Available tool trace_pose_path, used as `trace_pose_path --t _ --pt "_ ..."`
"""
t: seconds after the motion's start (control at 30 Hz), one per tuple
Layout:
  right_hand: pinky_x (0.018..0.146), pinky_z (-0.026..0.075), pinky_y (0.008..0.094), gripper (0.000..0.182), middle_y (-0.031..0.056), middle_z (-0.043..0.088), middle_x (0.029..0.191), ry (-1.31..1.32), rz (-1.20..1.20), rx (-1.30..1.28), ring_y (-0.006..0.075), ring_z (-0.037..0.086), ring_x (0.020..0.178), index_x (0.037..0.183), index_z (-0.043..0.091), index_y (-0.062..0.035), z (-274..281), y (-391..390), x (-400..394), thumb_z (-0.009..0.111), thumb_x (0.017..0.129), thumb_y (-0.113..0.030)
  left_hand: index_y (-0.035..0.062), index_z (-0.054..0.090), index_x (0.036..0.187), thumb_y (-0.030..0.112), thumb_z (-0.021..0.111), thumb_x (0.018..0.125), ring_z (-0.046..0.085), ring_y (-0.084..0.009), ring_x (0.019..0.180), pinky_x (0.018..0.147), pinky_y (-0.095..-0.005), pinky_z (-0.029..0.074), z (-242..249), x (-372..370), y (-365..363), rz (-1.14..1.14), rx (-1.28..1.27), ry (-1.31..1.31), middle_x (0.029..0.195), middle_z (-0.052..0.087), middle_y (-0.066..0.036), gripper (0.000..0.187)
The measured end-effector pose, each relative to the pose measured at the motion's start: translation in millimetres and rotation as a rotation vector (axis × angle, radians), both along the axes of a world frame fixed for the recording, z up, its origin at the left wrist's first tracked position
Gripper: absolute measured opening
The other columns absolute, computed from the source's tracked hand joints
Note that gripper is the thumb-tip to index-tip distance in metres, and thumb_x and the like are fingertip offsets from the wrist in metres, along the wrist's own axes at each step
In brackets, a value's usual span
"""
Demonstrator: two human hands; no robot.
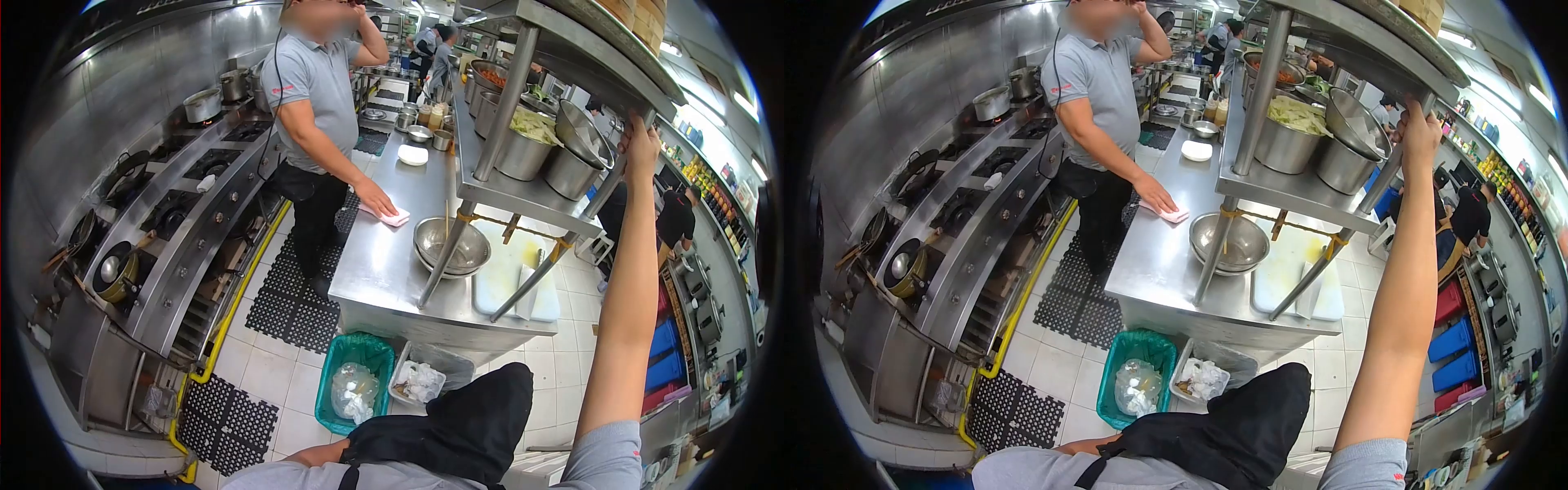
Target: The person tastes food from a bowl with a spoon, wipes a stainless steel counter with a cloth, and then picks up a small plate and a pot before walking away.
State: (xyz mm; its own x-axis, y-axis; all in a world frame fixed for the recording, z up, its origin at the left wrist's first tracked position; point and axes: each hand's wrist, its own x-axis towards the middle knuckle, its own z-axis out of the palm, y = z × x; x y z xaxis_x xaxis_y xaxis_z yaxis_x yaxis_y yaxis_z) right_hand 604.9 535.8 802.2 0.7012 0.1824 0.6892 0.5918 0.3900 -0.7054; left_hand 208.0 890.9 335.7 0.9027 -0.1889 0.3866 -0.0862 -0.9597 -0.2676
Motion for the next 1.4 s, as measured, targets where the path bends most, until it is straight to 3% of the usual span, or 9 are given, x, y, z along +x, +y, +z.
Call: trace_pose_path --t 0.63,1.4 --pt "0.039 0.035 0.0266 0.021 -0.0030 0.046 0.060 -0.033 -0.005 0.016 0.0073 0.041 0.044 0.083 0.055 -0.0077 1 0 15 0.069 0.090 -0.023 0.0090 0.051 0.114 0.029 0.056 0.094 0.051 -0.0324 0.111 0.098 -0.0544 0.044 -13 5 -18 0.017 -0.011 0.001 0.116 0.045 -0.014 0.029" --pt "0.042 0.034 0.0266 0.022 -0.0038 0.045 0.060 -0.032 -0.015 0.011 0.0072 0.041 0.046 0.081 0.053 -0.0097 0 -1 8 0.068 0.090 -0.023 0.0092 0.052 0.111 0.029 0.056 0.094 0.052 -0.0322 0.109 0.097 -0.0542 0.045 10 6 4 0.056 0.053 -0.008 0.112 0.046 -0.014 0.027"
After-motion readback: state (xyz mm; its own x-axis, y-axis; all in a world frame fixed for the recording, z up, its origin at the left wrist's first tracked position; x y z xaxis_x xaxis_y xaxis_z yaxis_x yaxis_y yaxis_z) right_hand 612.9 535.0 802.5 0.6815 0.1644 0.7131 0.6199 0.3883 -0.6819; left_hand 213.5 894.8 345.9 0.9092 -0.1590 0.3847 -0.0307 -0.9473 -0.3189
